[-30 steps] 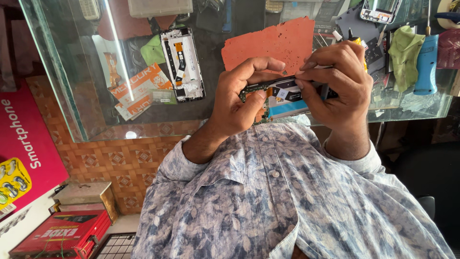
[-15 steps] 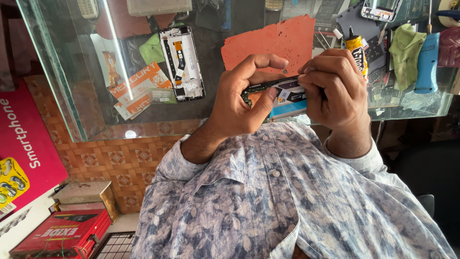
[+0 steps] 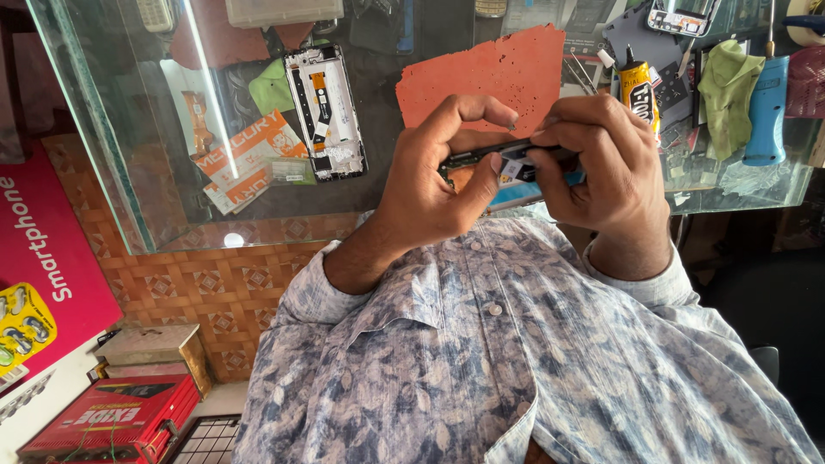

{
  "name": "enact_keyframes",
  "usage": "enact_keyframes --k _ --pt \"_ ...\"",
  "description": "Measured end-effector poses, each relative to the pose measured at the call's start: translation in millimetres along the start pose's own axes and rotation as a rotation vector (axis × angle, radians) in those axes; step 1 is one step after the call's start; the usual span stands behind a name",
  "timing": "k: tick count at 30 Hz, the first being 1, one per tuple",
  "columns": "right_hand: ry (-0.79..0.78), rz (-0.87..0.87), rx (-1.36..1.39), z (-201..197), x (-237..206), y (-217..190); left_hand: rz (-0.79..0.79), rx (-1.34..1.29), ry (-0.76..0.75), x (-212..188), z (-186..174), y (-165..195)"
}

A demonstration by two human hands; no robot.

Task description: The person repairs a disassembled smartphone on a workbench, using tweezers to manipulate internal components and ribbon cables. They carefully align and press parts into place, occasionally rotating the device to access different areas.

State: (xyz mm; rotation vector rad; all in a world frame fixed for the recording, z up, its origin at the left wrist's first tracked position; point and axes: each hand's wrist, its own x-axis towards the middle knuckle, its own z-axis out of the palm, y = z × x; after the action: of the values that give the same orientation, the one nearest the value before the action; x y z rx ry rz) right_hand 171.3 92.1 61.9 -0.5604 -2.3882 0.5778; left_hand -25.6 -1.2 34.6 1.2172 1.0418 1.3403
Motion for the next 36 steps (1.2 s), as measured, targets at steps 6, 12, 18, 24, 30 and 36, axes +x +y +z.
enact_keyframes --k 6,12,18,24,30,36 --pt "-0.056 0.055 0.06 -1 -7 2 0.002 0.082 -0.054 -2 -2 5" --pt "-0.088 0.101 0.152 -4 -11 1 0.04 0.096 -0.092 -2 1 5" --pt "0.049 -0.06 0.02 10 -17 7 -0.012 0.092 -0.055 -3 3 7" --pt "0.044 -0.138 -0.158 17 -21 8 -0.079 0.025 -0.007 -1 5 7" --pt "0.015 -0.026 0.026 8 -12 0 0.019 0.065 -0.022 -2 1 12" --pt "-0.045 -0.006 0.055 1 -10 -5 -0.039 -0.005 -0.084 -2 -2 10"
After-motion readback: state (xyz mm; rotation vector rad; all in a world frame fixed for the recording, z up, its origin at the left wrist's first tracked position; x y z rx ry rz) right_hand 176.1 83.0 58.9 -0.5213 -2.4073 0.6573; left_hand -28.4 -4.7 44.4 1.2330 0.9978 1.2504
